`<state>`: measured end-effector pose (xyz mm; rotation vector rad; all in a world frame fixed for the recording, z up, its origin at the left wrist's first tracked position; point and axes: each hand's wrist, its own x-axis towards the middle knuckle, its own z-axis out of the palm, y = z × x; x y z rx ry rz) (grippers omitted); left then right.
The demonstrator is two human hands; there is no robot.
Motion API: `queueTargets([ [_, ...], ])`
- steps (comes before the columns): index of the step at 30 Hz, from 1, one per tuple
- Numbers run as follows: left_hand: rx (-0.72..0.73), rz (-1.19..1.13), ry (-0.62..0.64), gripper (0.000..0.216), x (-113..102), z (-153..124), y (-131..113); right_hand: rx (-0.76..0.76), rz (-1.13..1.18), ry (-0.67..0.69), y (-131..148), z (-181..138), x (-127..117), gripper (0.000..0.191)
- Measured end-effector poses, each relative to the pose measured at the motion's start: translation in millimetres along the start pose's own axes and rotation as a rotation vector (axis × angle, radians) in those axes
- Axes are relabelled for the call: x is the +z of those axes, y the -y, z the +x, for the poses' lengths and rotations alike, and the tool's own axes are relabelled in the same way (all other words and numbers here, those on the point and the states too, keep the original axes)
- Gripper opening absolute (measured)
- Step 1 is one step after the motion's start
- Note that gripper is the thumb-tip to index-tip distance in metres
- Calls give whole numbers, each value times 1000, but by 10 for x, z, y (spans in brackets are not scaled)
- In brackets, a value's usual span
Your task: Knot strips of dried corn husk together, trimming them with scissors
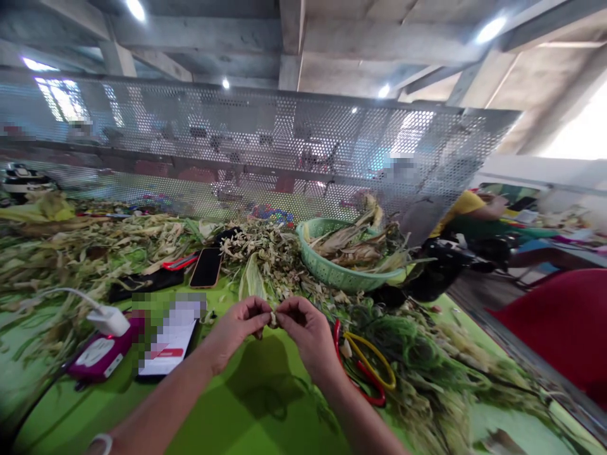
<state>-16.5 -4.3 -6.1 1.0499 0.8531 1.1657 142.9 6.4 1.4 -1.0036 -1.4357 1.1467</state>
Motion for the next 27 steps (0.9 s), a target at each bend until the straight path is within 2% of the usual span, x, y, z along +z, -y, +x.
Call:
queueTargets([
  [7, 1, 9, -29, 28, -4, -16, -39, -150, -234, 20, 52, -40, -10, 17],
  [17, 62, 48, -6, 17, -16, -14, -17, -59, -121, 23, -8, -29, 16, 34],
  [27, 62, 28, -30, 20, -27, -5, -24, -219, -297, 21, 40, -31, -10, 18],
])
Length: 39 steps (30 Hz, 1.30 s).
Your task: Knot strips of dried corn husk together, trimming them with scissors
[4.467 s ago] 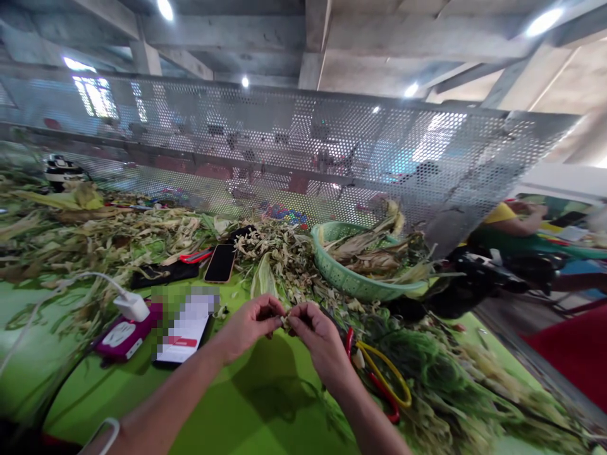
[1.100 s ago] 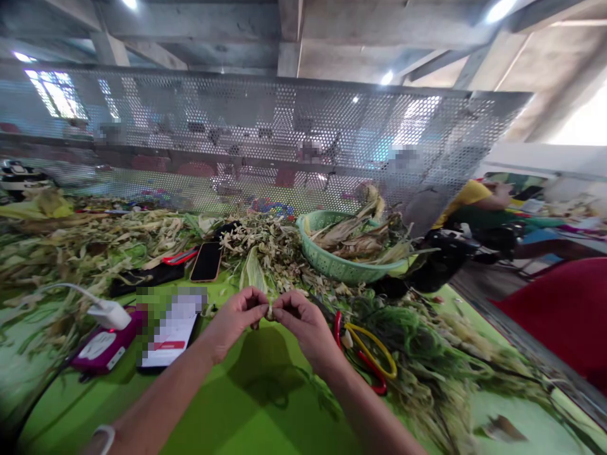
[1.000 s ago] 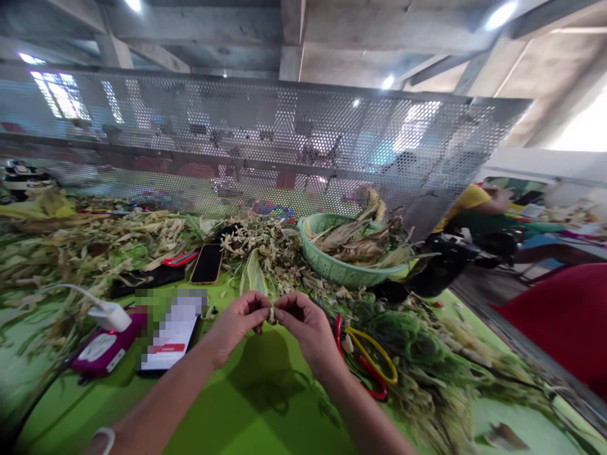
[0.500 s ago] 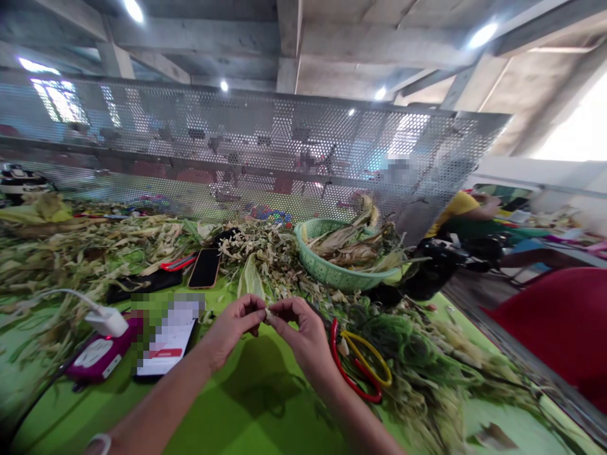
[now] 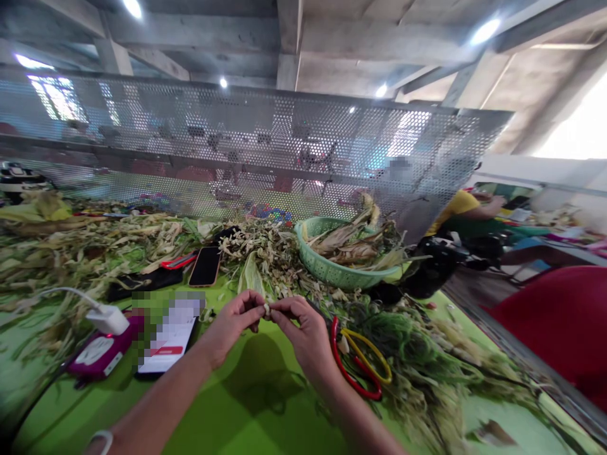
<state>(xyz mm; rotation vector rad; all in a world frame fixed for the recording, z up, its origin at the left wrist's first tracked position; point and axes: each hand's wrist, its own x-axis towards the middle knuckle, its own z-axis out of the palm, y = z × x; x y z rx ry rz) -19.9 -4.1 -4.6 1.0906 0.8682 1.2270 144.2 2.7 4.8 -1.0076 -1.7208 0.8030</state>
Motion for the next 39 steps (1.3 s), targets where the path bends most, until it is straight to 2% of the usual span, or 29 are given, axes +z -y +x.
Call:
queueTargets([
  [4, -12, -28, 27, 22, -2, -16, -21, 36, 66, -1, 10, 12, -6, 18],
  [11, -32, -41, 68, 24, 0, -15, -15, 258, 313, -36, -20, -6, 30, 25],
  [18, -37, -33, 58, 26, -1, -11, -31, 161, 192, 51, -2, 24, -17, 18],
  [23, -50, -24, 65, 27, 15, -17, -27, 130, 103, 18, -39, 14, -28, 14],
  [27, -35, -25, 68, 28, 19, -15, -24, 174, 214, -6, -47, 15, -7, 22],
  [30, -12, -30, 77, 26, 19, -14, -31, 251, 319, 28, -32, 26, 5, 28],
  [36, -14, -23, 64, 27, 7, -22, -17, 301, 321, 13, -16, 17, 23, 32],
  [39, -22, -26, 55, 28, 1, -18, -9, 274, 305, 18, -39, 5, 31, 29],
])
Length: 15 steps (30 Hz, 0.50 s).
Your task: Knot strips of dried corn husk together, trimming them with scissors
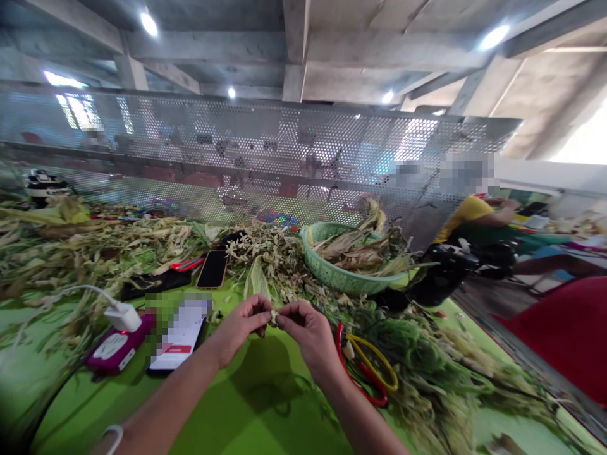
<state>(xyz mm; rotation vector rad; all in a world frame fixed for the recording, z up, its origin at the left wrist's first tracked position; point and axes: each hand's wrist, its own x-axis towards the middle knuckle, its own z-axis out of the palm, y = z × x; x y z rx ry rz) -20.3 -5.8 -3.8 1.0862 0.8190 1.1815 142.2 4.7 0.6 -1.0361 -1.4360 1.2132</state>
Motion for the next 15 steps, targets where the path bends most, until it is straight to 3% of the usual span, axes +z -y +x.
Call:
queueTargets([
  [9, -24, 20, -31, 31, -14, 20, 5, -274, -354, -10, 25, -6, -17, 10],
  [15, 13, 18, -43, 34, -26, 34, 40, -269, -322, -46, 17, -6, 0, 17],
])
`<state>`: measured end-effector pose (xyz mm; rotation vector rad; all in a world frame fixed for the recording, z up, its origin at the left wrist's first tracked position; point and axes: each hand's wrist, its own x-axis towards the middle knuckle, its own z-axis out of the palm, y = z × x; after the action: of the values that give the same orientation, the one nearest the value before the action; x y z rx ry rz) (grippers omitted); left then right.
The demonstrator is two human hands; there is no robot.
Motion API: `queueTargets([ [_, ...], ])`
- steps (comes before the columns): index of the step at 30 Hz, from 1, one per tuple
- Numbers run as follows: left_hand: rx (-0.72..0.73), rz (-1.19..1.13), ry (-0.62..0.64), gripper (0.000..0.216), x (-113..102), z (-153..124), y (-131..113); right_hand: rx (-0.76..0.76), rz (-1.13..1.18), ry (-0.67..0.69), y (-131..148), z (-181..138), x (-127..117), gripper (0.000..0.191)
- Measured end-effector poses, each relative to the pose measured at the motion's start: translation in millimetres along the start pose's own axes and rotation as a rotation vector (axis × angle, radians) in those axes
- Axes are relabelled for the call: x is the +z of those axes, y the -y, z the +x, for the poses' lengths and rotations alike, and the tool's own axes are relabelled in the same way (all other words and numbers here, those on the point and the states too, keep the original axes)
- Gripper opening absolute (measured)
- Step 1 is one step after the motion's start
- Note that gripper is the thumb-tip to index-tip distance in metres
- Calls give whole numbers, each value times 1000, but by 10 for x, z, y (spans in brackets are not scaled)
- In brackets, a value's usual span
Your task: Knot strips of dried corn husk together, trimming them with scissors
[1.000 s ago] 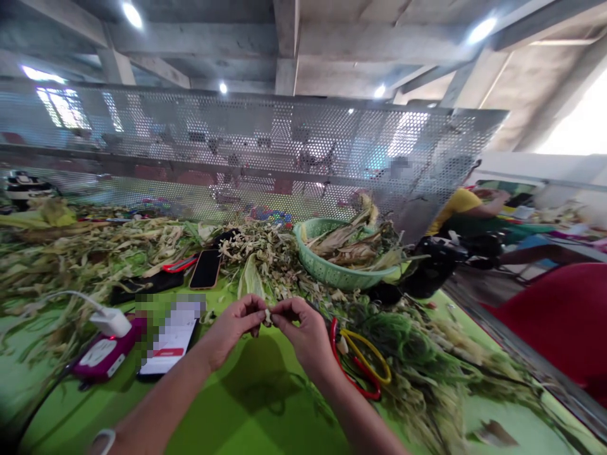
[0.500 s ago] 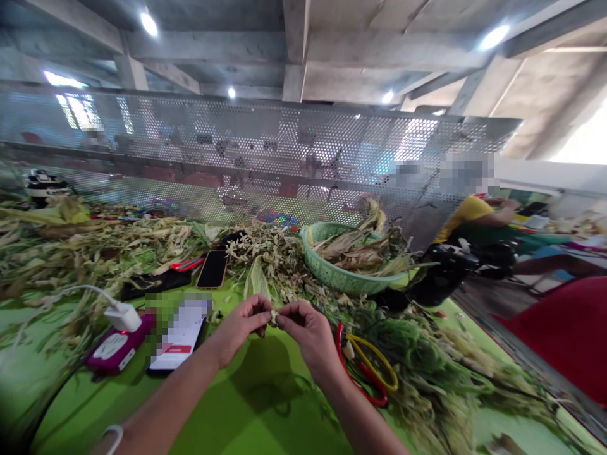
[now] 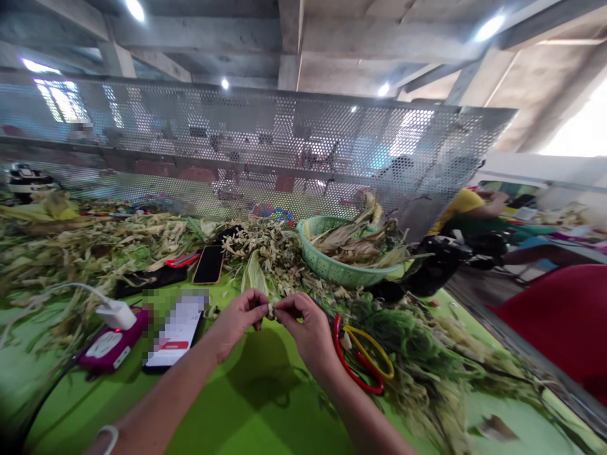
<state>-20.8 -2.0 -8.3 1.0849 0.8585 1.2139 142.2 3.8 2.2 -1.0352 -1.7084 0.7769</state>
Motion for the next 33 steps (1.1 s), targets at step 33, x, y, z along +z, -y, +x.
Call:
queueTargets([
  [33, -37, 100, -20, 32, -13, -1, 6, -151, -173, 64, 61, 11, -64, 7],
])
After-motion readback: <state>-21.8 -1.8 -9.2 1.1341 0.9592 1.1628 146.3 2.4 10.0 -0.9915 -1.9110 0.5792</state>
